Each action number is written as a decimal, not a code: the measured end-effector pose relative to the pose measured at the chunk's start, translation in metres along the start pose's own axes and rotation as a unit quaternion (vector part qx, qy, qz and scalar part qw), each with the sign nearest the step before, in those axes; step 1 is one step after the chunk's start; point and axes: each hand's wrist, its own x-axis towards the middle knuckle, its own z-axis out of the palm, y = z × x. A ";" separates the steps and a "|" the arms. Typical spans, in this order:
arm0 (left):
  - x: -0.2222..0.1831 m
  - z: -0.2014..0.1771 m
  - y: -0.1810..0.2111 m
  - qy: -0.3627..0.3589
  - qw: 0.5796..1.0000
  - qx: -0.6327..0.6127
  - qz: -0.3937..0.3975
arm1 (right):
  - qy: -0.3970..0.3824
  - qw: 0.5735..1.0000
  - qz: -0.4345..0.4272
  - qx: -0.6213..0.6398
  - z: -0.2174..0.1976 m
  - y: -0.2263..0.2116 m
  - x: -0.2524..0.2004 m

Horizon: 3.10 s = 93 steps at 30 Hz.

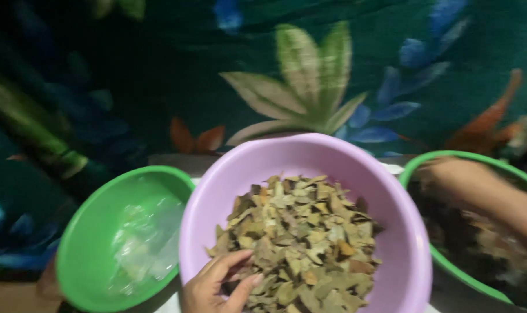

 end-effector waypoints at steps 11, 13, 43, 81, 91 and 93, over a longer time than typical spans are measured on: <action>0.057 -0.116 0.015 0.076 0.996 -0.004 -0.042 | 0.033 0.967 -0.183 0.171 -0.100 -0.229 -0.015; 0.057 -0.119 0.018 0.055 0.997 -0.048 -0.039 | -0.017 0.957 -0.241 0.159 -0.112 -0.278 0.005; 0.030 -0.009 0.031 -0.312 0.754 -0.538 -0.213 | 0.047 0.640 -0.277 0.715 -0.158 -0.314 -0.070; 0.166 -0.108 -0.149 -0.201 0.861 0.366 -0.290 | -0.128 0.945 -0.122 0.277 0.013 -0.223 -0.093; 0.158 -0.113 -0.208 -0.153 0.926 0.161 -0.305 | -0.148 0.930 -0.104 0.320 0.051 -0.207 -0.089; 0.157 -0.124 -0.197 -0.144 0.933 0.179 -0.276 | -0.134 0.931 -0.076 0.330 0.043 -0.214 -0.094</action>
